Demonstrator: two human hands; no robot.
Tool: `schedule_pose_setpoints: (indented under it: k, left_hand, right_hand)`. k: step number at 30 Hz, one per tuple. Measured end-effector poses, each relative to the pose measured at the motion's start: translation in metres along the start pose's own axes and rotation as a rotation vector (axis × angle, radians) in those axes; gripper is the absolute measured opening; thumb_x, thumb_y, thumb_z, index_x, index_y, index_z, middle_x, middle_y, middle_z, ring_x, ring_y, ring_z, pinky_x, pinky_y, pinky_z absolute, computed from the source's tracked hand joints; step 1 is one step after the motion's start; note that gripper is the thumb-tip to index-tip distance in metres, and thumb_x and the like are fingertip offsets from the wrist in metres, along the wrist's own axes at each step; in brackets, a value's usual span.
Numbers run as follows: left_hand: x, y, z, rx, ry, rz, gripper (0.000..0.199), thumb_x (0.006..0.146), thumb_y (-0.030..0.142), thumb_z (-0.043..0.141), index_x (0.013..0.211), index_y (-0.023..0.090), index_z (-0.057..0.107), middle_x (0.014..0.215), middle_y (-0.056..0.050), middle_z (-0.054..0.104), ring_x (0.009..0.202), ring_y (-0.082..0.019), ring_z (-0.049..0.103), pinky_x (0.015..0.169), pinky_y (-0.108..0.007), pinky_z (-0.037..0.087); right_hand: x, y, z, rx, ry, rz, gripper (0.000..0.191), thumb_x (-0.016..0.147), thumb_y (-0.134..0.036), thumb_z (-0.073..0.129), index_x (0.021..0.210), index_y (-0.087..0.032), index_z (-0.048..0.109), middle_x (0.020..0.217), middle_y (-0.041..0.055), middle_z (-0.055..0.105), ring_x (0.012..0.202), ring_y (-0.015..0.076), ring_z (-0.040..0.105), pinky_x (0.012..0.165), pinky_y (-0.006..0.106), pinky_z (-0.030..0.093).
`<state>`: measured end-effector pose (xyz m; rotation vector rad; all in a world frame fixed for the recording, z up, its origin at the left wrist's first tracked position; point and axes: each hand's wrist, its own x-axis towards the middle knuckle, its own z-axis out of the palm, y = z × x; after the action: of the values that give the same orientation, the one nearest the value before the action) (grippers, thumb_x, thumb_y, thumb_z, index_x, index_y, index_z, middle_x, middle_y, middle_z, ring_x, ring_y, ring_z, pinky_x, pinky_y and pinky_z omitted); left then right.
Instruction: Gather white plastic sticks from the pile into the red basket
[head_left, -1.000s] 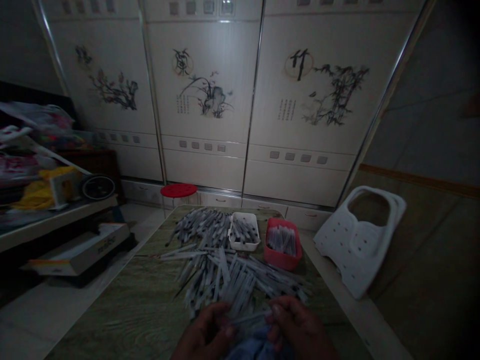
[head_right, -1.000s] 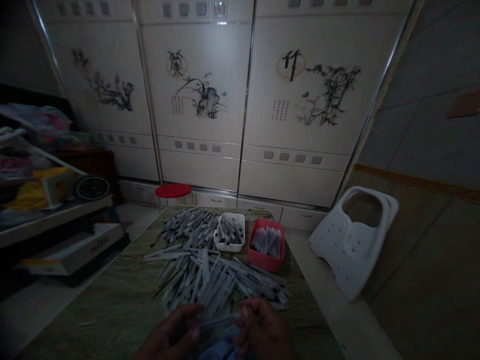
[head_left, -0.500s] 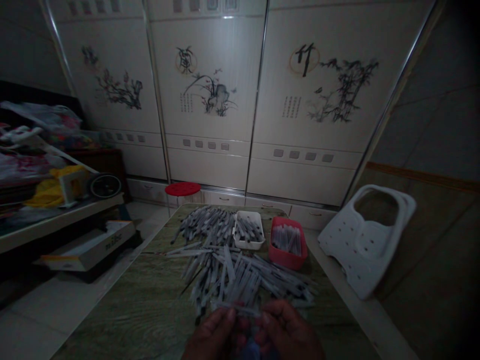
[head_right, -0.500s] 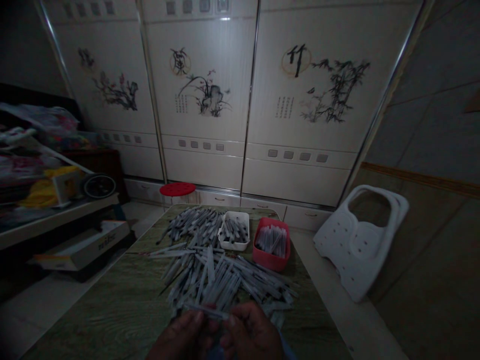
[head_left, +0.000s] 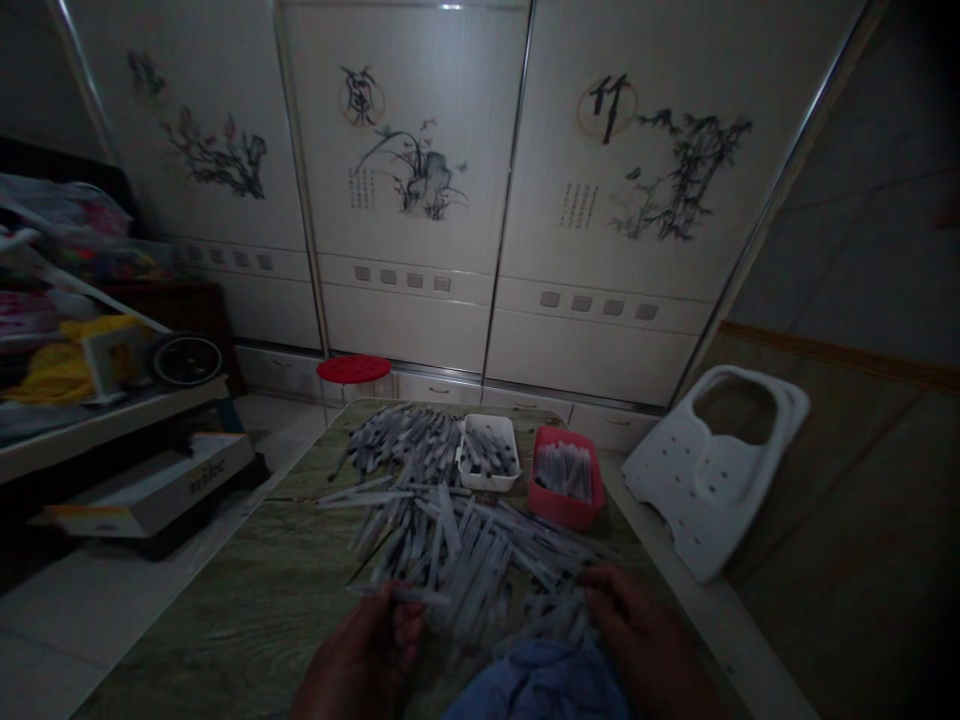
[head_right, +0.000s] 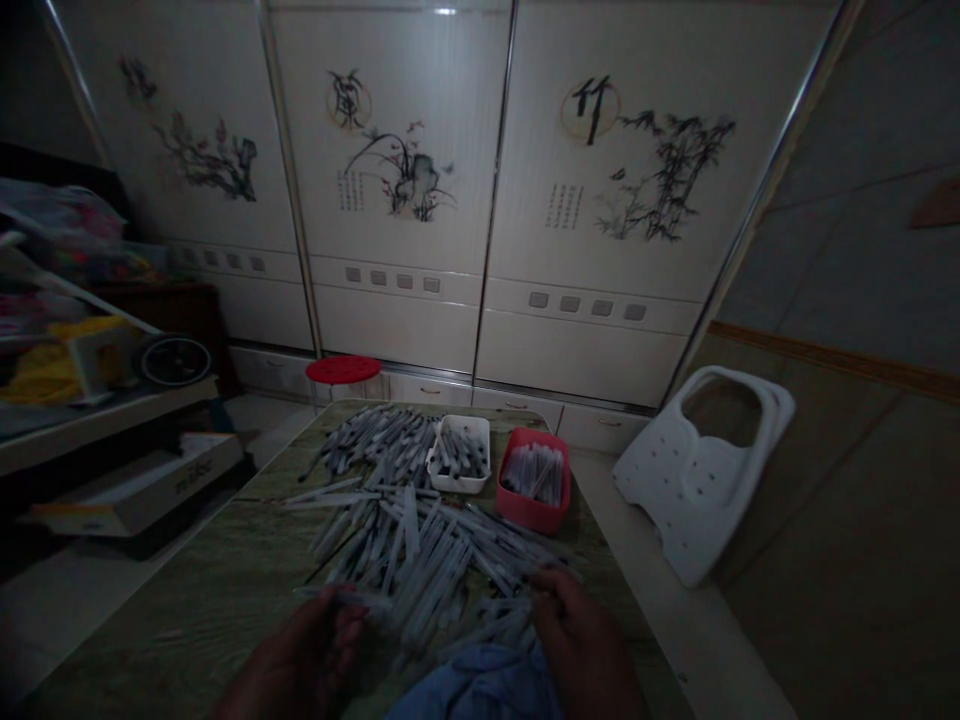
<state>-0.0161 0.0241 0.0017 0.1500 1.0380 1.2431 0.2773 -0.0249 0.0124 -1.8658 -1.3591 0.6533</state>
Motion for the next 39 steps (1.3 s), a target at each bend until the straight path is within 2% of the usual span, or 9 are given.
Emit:
schedule_pose_setpoints:
  k: [3,7,13,16,19,25,30,39]
  left_hand:
    - [0.000,0.004,0.001,0.031,0.001,0.026,0.011,0.096,0.009,0.059,0.090,0.011,0.068,0.074,-0.007,0.074,0.060,-0.014,0.072,0.058,-0.022,0.061]
    - [0.000,0.008,0.002,0.008,0.030,0.035,0.016,0.098,0.008,0.054,0.090,0.011,0.067,0.075,-0.007,0.075,0.061,-0.014,0.073,0.059,-0.021,0.062]
    - [0.000,0.009,-0.001,-0.015,0.019,0.043,0.017,0.098,0.006,0.053,0.091,0.011,0.068,0.075,-0.008,0.074,0.063,-0.014,0.073,0.058,-0.022,0.062]
    - [0.001,0.012,-0.004,-0.022,0.034,0.034,0.018,0.099,0.007,0.052,0.090,0.011,0.067,0.074,-0.008,0.073,0.060,-0.013,0.072,0.055,-0.020,0.060]
    - [0.002,0.016,-0.007,-0.053,0.024,0.043,0.016,0.099,0.007,0.052,0.091,0.012,0.066,0.077,-0.008,0.073,0.062,-0.013,0.072,0.056,-0.020,0.061]
    - [0.003,0.026,-0.014,-0.068,0.028,0.074,0.019,0.100,0.008,0.050,0.088,0.012,0.064,0.076,-0.007,0.072,0.062,-0.012,0.071,0.059,-0.022,0.062]
    - [0.012,0.037,-0.029,-0.103,0.003,0.084,0.017,0.100,0.008,0.051,0.090,0.012,0.065,0.075,-0.006,0.071,0.060,-0.012,0.070,0.057,-0.022,0.062]
    - [0.015,0.044,-0.039,-0.104,0.057,0.109,0.013,0.097,0.009,0.056,0.090,0.013,0.065,0.077,-0.005,0.072,0.060,-0.011,0.069,0.055,-0.020,0.060]
  right_hand:
    - [0.001,0.006,0.006,-0.106,-0.061,-0.071,0.035,0.092,-0.037,0.049,0.110,-0.021,0.075,0.109,0.0089,0.080,0.103,0.0282,0.074,0.088,0.037,0.054]
    - [-0.005,0.001,0.024,-0.148,-0.137,-0.136,0.034,0.094,-0.028,0.048,0.113,-0.023,0.076,0.115,0.0081,0.080,0.109,0.0256,0.073,0.095,0.035,0.051]
    - [-0.004,-0.011,0.039,-0.193,-0.093,-0.205,0.033,0.095,-0.023,0.048,0.113,-0.021,0.076,0.117,0.0093,0.078,0.108,0.0254,0.072,0.095,0.036,0.050]
    - [0.001,-0.015,0.041,-0.226,-0.074,-0.210,0.032,0.096,-0.023,0.047,0.111,-0.021,0.075,0.113,0.0087,0.078,0.104,0.0243,0.073,0.091,0.034,0.050]
    - [0.002,-0.022,0.047,-0.335,-0.087,-0.204,0.034,0.098,-0.025,0.046,0.117,-0.022,0.074,0.116,0.0087,0.078,0.105,0.0241,0.073,0.091,0.033,0.050]
    - [0.001,-0.036,0.067,-0.483,-0.093,-0.185,0.037,0.099,-0.031,0.051,0.125,-0.021,0.074,0.123,0.0139,0.077,0.111,0.0302,0.073,0.094,0.039,0.050]
    - [0.002,-0.038,0.075,-0.560,-0.117,-0.177,0.041,0.097,-0.029,0.054,0.132,-0.020,0.071,0.128,0.0163,0.076,0.114,0.0320,0.073,0.097,0.041,0.050]
    - [0.006,-0.043,0.078,-0.563,-0.145,-0.178,0.035,0.095,-0.027,0.052,0.118,-0.025,0.078,0.119,0.0138,0.080,0.107,0.0330,0.075,0.088,0.042,0.050]
